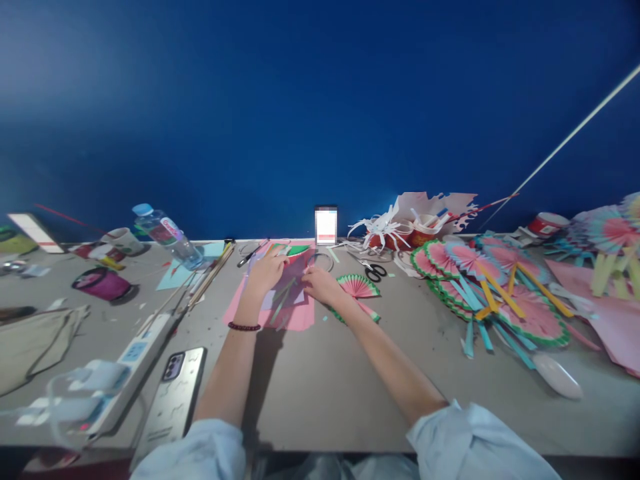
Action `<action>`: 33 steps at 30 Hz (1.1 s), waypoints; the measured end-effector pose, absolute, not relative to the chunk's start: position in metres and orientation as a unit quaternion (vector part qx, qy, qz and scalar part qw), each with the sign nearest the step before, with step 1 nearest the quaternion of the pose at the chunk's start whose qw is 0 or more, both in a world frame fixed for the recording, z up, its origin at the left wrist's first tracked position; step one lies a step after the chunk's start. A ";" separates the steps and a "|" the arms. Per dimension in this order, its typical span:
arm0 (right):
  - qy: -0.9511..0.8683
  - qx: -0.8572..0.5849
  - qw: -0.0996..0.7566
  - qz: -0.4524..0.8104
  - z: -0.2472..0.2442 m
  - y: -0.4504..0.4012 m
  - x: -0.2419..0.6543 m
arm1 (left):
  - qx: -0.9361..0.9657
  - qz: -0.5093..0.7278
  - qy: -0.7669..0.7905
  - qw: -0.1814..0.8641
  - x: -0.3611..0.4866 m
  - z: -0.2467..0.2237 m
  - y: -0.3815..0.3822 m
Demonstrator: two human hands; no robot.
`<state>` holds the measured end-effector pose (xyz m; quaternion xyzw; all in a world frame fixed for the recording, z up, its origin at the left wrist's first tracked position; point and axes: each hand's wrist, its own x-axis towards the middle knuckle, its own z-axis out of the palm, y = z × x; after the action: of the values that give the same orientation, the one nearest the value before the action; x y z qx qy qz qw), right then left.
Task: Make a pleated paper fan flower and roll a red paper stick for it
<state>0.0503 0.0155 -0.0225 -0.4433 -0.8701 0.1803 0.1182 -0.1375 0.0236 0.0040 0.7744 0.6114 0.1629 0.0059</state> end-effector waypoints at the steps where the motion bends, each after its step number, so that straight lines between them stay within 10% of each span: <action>1: -0.869 -0.447 0.117 0.178 -0.022 0.015 0.050 | 0.773 0.165 0.613 0.002 -0.138 0.004 0.024; 33: -0.776 -0.488 0.374 0.142 0.029 0.022 0.090 | 0.749 0.241 0.615 -0.050 -0.139 0.005 0.024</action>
<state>0.0898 0.0220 0.0294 -0.4878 -0.7760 0.1424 0.3736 -0.1387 0.0236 0.0054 0.7495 0.6147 0.2407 -0.0501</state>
